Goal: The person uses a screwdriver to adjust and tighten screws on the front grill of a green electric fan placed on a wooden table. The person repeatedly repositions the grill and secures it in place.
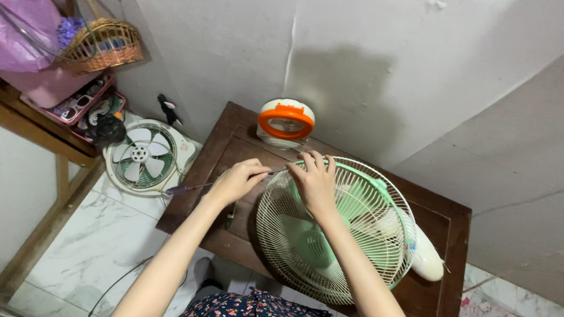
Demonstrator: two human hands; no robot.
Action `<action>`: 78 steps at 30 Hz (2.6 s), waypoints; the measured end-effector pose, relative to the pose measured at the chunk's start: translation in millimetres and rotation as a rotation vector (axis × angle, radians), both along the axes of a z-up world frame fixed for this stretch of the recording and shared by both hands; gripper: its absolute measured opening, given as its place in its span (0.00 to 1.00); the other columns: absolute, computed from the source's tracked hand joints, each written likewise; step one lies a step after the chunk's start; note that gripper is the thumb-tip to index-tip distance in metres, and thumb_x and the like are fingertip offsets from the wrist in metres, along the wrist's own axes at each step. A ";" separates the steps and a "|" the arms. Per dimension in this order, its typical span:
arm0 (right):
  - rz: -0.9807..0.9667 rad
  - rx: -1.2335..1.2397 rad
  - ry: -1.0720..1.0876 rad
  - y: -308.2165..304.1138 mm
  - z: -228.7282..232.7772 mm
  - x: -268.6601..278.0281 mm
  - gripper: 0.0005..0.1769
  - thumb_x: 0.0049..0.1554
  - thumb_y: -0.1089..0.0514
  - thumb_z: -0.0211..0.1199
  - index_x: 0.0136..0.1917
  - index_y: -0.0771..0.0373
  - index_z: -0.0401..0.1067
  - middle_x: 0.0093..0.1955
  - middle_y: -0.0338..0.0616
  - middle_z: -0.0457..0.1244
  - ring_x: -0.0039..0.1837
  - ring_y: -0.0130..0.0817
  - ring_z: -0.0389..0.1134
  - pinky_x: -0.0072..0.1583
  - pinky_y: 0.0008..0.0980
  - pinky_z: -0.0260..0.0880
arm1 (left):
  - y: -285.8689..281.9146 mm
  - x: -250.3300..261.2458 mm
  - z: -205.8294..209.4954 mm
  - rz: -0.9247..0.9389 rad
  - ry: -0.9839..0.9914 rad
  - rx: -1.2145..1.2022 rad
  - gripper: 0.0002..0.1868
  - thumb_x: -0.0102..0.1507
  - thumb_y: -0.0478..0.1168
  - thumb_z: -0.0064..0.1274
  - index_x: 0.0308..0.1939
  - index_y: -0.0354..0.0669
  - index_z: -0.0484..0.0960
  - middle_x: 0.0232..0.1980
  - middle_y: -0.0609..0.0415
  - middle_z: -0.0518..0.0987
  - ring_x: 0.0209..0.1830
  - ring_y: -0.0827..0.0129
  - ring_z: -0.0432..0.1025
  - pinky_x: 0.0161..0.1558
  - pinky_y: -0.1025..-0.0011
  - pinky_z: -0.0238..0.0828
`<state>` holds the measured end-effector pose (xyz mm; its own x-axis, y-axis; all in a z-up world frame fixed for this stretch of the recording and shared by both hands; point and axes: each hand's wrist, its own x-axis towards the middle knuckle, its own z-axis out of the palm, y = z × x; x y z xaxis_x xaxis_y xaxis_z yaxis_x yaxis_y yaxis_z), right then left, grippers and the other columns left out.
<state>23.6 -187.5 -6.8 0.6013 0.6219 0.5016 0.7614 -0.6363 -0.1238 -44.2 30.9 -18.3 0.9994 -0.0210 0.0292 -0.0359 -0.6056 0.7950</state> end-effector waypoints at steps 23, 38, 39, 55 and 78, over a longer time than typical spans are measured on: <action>-0.248 -0.277 0.117 133.4 -117.2 13.2 0.12 0.56 0.58 0.61 0.53 0.52 0.79 0.52 0.39 0.66 0.63 0.39 0.64 0.73 0.60 0.52 | 210.6 -78.3 -149.3 0.070 0.274 -0.063 0.13 0.63 0.42 0.56 0.51 0.45 0.85 0.44 0.55 0.85 0.44 0.65 0.80 0.46 0.67 0.74; -0.368 -0.351 0.405 158.1 -199.2 -51.1 0.36 0.50 0.64 0.59 0.73 0.64 0.61 0.77 0.50 0.55 0.79 0.46 0.52 0.75 0.58 0.48 | 172.0 -71.6 -249.8 0.402 0.141 -0.065 0.11 0.63 0.41 0.57 0.46 0.40 0.87 0.43 0.50 0.80 0.42 0.55 0.77 0.43 0.62 0.71; -0.366 -0.337 0.411 159.9 -202.0 -54.1 0.35 0.51 0.63 0.59 0.73 0.64 0.61 0.77 0.51 0.55 0.79 0.46 0.52 0.75 0.58 0.48 | 168.0 -68.3 -252.4 0.441 0.156 -0.072 0.11 0.63 0.41 0.57 0.46 0.40 0.87 0.43 0.50 0.79 0.41 0.55 0.76 0.42 0.61 0.71; -0.435 -0.301 0.645 171.7 -196.8 -81.6 0.43 0.50 0.56 0.65 0.76 0.64 0.54 0.79 0.53 0.49 0.80 0.49 0.47 0.76 0.55 0.44 | 139.6 -53.8 -251.9 0.423 0.374 0.156 0.11 0.64 0.46 0.57 0.47 0.50 0.87 0.44 0.54 0.78 0.44 0.54 0.76 0.43 0.57 0.73; -0.425 0.063 0.271 104.6 -81.3 -101.7 0.36 0.54 0.60 0.62 0.74 0.67 0.59 0.80 0.57 0.49 0.81 0.55 0.46 0.78 0.51 0.45 | 116.9 -30.4 -172.3 0.072 0.081 -0.046 0.21 0.65 0.44 0.54 0.61 0.45 0.80 0.56 0.51 0.77 0.54 0.56 0.75 0.55 0.62 0.72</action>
<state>-78.0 -82.9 -88.1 0.9086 0.2672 0.3209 0.3716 -0.8681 -0.3292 -74.6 147.8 -190.6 0.9973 0.0500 -0.0529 0.0720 -0.5670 0.8206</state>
